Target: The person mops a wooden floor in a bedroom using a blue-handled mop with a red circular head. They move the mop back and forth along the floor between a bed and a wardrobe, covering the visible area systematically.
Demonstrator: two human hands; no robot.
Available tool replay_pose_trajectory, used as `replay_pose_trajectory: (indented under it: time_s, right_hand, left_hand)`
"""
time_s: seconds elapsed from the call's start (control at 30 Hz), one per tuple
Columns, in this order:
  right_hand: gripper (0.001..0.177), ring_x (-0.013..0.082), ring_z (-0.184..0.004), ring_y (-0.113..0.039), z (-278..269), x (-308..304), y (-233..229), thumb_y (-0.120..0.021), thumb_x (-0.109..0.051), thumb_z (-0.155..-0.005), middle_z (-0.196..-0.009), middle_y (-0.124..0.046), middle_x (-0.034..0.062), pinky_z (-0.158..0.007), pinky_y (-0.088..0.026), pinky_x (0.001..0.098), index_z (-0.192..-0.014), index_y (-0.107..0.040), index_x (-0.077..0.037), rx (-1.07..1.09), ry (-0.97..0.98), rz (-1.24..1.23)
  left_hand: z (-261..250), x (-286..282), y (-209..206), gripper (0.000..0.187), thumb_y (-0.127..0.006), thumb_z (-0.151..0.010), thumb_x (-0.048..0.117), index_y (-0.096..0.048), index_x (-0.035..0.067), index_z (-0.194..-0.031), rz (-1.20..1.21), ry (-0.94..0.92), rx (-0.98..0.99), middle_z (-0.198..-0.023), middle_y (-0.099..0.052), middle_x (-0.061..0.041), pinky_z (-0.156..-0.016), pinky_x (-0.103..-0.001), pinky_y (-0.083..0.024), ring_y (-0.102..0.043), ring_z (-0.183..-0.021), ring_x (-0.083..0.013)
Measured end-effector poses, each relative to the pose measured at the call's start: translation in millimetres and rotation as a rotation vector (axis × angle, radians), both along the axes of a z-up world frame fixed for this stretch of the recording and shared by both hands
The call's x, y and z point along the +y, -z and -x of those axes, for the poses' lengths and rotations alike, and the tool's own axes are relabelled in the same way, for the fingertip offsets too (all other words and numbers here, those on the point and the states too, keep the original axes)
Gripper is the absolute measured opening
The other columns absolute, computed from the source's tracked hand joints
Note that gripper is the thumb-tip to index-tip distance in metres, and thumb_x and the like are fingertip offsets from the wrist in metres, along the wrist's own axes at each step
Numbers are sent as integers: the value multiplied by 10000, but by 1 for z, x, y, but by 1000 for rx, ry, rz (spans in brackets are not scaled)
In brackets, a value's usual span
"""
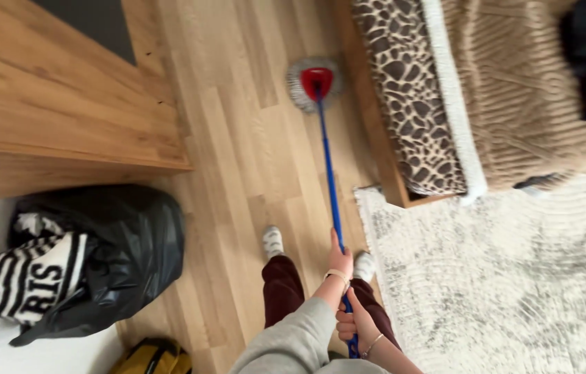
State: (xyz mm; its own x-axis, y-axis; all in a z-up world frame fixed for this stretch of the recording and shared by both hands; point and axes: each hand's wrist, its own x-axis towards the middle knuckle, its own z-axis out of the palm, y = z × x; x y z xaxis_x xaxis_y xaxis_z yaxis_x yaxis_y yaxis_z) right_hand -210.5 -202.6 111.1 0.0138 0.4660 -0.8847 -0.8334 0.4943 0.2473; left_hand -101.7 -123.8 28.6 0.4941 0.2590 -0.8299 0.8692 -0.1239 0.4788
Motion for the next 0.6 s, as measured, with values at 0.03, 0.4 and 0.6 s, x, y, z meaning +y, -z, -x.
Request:
replay_pose_trajectory:
  time_s: [0.03,0.4,0.6]
  right_hand:
    - [567,33,-405,-121,4,-10,2,-507,-701,-991,-524,-195,-101,-366,-78,231,-792,-399,-181,-2,8,6]
    - [650,52,-408,-136,6,-5,-9,-502,-806,-923,-515,-201,-100,-404,-120,255,-724,-386,-198,73,12,-152]
    - [633,48,-432,-151,-15,74,-16,-528,-779,-920,-537,-192,-107,-413,-142,256,-741,-364,-195,104,-135,-186]
  left_hand:
    - [-1,-12,-8,771,-443,-1019,162,-92,393,-1664,6,8,-2,-1267,-702,-153,-715,-449,-556,-701,-818,-347]
    - [-4,3,-64,738,-436,-1032,209,-112,438,-1654,176,38,90,-1453,-591,-85,-385,-353,-485,-528,-477,-246]
    - [-4,96,-68,747,-404,-993,238,-141,471,-1652,140,-153,91,-994,-661,-108,-353,-306,-442,-449,-443,-210]
